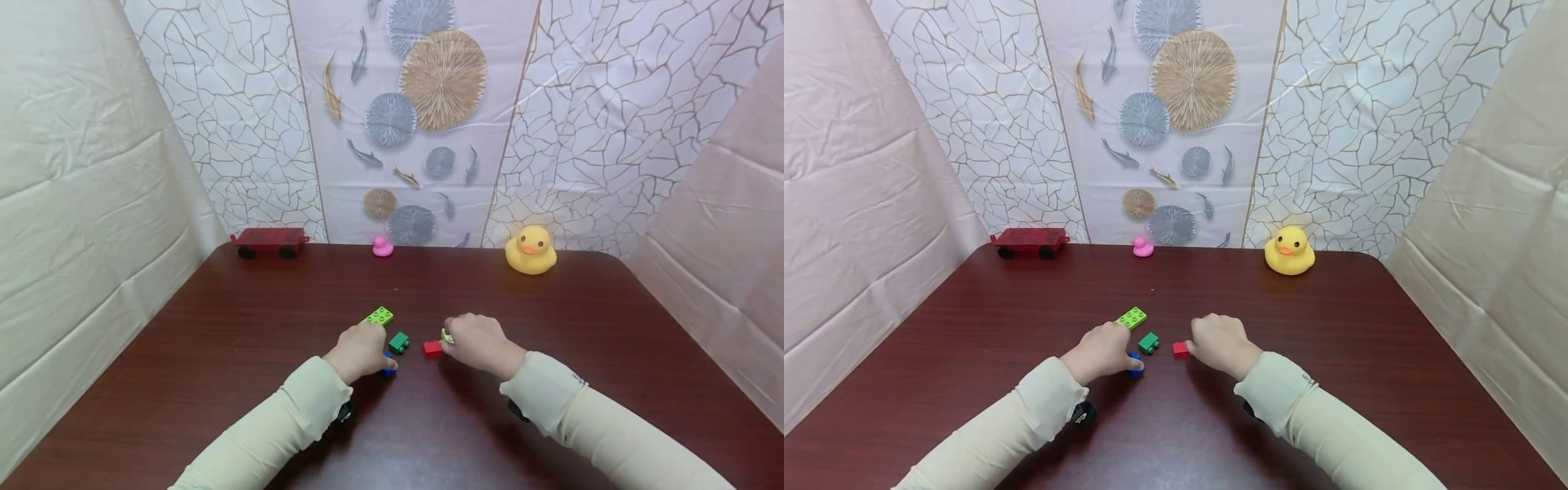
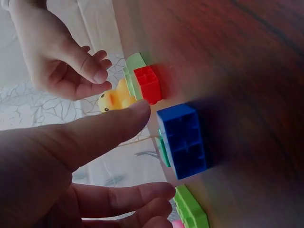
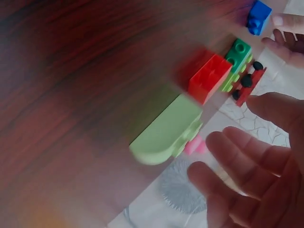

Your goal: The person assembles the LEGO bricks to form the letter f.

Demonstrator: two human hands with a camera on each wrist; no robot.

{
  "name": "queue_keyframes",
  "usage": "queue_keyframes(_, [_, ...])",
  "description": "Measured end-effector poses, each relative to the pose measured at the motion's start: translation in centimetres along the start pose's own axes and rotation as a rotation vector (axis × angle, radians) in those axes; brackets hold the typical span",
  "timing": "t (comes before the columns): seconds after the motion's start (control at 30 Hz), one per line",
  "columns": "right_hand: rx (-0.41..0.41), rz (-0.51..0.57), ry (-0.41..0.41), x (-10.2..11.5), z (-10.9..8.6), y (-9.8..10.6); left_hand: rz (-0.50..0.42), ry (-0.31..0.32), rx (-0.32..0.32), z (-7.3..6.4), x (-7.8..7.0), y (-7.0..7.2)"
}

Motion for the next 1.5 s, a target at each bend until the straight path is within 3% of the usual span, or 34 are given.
queue_keyframes(0.27, [0.108,0.001,-0.073,1.0,0.7,-0.7,0.003,-0.019,-0.01,0.2,-0.2,-0.6])
queue_keyframes(0.57, [0.161,0.0,-0.113,1.5,1.4,-1.7,0.011,-0.024,0.004,0.5,-0.4,-1.0])
queue_keyframes(1.1, [0.182,0.073,-0.126,2.1,2.0,-2.3,-0.186,-0.113,0.082,0.8,-1.1,-1.6])
queue_keyframes(1.37, [0.176,0.016,-0.129,2.2,2.2,-2.5,-0.124,-0.113,0.092,1.2,-1.5,-1.8])
queue_keyframes(1.5, [0.212,0.04,-0.122,2.1,2.2,-2.5,-0.104,-0.122,0.07,1.5,-1.6,-1.8])
Point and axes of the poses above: each hand's wrist, its own z-axis towards the middle knuckle, its own y-axis out of the back of the hand, x = y × z, the point moved 4 cm from there along z, towards the middle knuckle
